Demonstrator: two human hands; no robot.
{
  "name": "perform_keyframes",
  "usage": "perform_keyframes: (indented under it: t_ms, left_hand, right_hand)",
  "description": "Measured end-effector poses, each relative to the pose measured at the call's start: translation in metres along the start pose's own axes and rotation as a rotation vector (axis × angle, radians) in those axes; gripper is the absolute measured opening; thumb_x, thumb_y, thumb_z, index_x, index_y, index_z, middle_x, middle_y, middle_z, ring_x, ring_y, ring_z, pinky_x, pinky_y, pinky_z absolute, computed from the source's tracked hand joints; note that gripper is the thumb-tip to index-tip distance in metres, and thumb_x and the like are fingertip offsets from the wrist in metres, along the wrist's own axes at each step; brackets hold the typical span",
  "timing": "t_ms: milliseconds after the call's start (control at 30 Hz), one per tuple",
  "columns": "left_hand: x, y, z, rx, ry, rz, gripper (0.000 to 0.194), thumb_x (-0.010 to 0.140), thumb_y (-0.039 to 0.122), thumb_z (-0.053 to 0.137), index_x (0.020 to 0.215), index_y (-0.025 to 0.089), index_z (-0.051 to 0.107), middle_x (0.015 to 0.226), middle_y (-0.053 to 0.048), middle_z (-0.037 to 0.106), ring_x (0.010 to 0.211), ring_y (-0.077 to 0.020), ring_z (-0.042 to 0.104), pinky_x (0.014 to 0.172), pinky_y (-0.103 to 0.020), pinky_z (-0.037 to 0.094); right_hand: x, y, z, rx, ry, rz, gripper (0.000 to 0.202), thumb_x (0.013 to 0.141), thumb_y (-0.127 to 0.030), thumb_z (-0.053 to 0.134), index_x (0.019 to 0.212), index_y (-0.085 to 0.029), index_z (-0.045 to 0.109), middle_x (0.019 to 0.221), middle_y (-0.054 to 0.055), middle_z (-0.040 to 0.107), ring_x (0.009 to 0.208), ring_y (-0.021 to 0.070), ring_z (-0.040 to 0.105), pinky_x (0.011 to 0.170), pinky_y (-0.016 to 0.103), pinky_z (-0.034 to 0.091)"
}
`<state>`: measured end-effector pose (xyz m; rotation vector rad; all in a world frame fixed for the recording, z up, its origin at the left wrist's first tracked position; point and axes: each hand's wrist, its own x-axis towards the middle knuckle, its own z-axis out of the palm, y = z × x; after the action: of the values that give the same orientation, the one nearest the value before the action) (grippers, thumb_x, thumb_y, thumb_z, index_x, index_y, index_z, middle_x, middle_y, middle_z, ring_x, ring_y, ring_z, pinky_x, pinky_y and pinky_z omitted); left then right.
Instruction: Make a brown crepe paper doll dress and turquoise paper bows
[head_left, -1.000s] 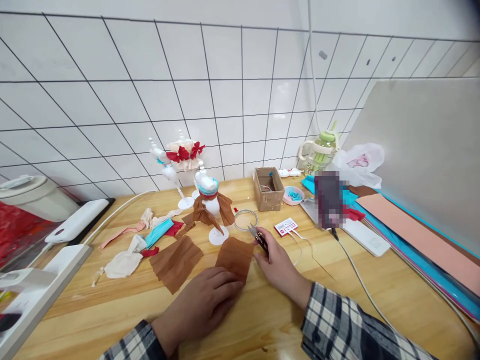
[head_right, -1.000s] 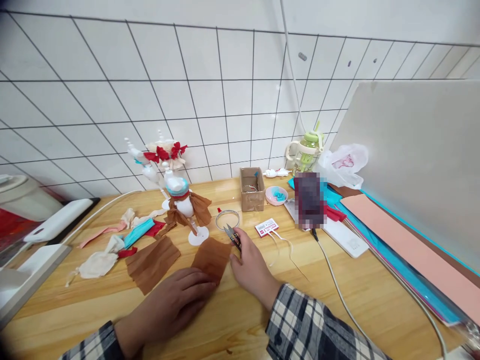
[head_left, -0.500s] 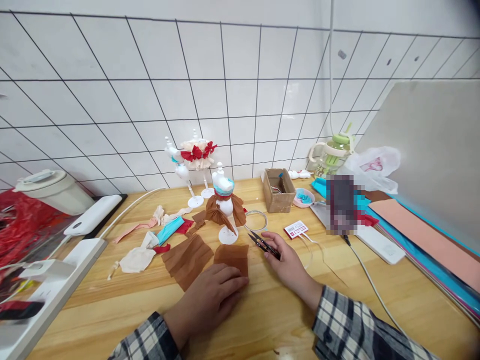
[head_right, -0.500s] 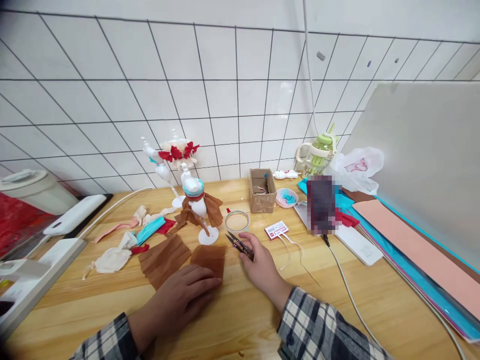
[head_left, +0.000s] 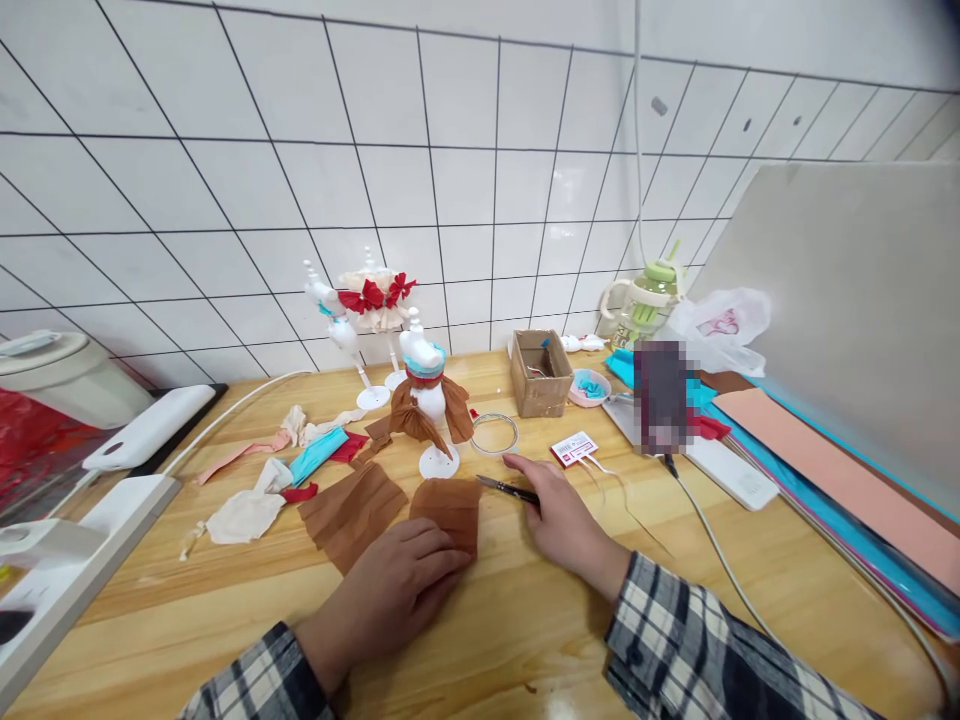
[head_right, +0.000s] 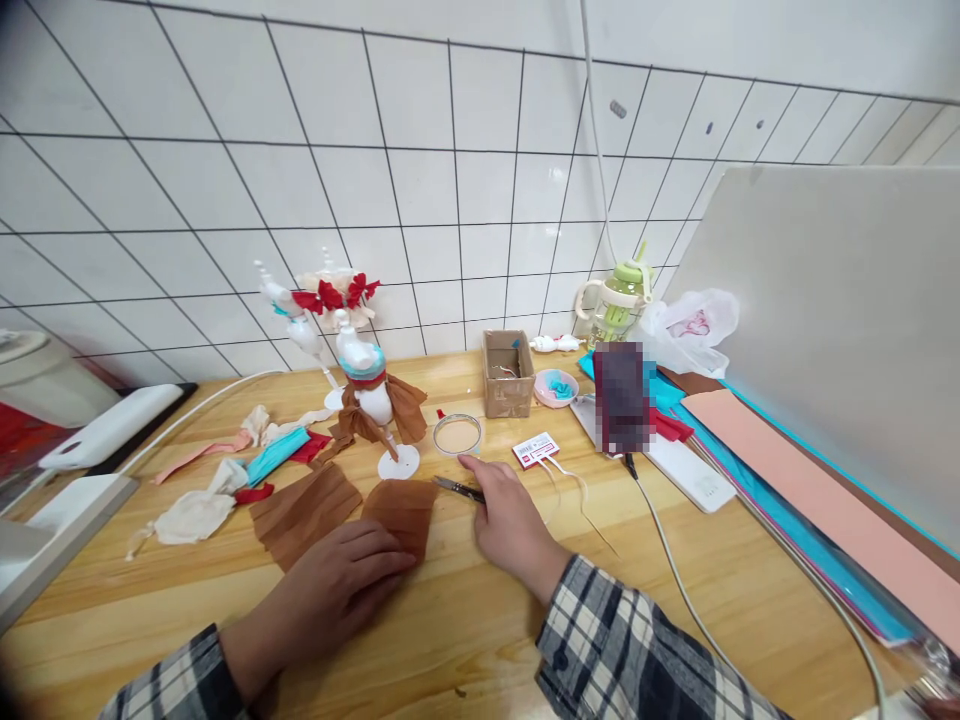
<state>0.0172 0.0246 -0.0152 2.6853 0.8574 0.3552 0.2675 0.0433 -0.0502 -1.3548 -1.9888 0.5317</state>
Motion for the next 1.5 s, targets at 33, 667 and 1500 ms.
perform_keyframes:
  t_ms: [33, 667, 1500]
  left_hand:
    - [-0.001, 0.0, 0.0, 0.007, -0.01, -0.006, 0.026, 0.091, 0.02, 0.045, 0.11, 0.026, 0.062, 0.101, -0.004, 0.067, 0.091, -0.0184, 0.057, 0.079, -0.032, 0.046]
    - [-0.009, 0.003, 0.002, 0.084, 0.085, 0.063, 0.032, 0.089, 0.022, 0.049, 0.12, 0.026, 0.054, 0.101, -0.004, 0.066, 0.084, -0.0182, 0.058, 0.073, -0.033, 0.046]
    - [0.133, 0.074, 0.055, 0.131, 0.289, -0.174, 0.03, 0.079, 0.049, 0.06, 0.079, 0.019, 0.062, 0.088, -0.007, 0.058, 0.092, -0.0241, 0.048, 0.078, -0.039, 0.036]
  right_hand:
    - [0.001, 0.0, -0.005, -0.029, -0.003, -0.015, 0.064, 0.068, -0.001, 0.046, 0.129, -0.02, 0.046, 0.128, 0.006, 0.054, 0.118, 0.0202, 0.046, 0.103, 0.038, 0.037]
    - [-0.004, 0.026, -0.097, -0.549, -0.069, 0.618, 0.043, 0.085, -0.057, 0.038, 0.081, -0.028, 0.069, 0.079, 0.004, 0.069, 0.07, 0.0217, 0.061, 0.054, 0.028, 0.03]
    - [-0.01, 0.062, -0.106, -0.452, -0.146, 0.008, 0.032, 0.088, -0.022, 0.043, 0.098, -0.033, 0.072, 0.094, 0.002, 0.059, 0.078, 0.0139, 0.058, 0.066, 0.023, 0.04]
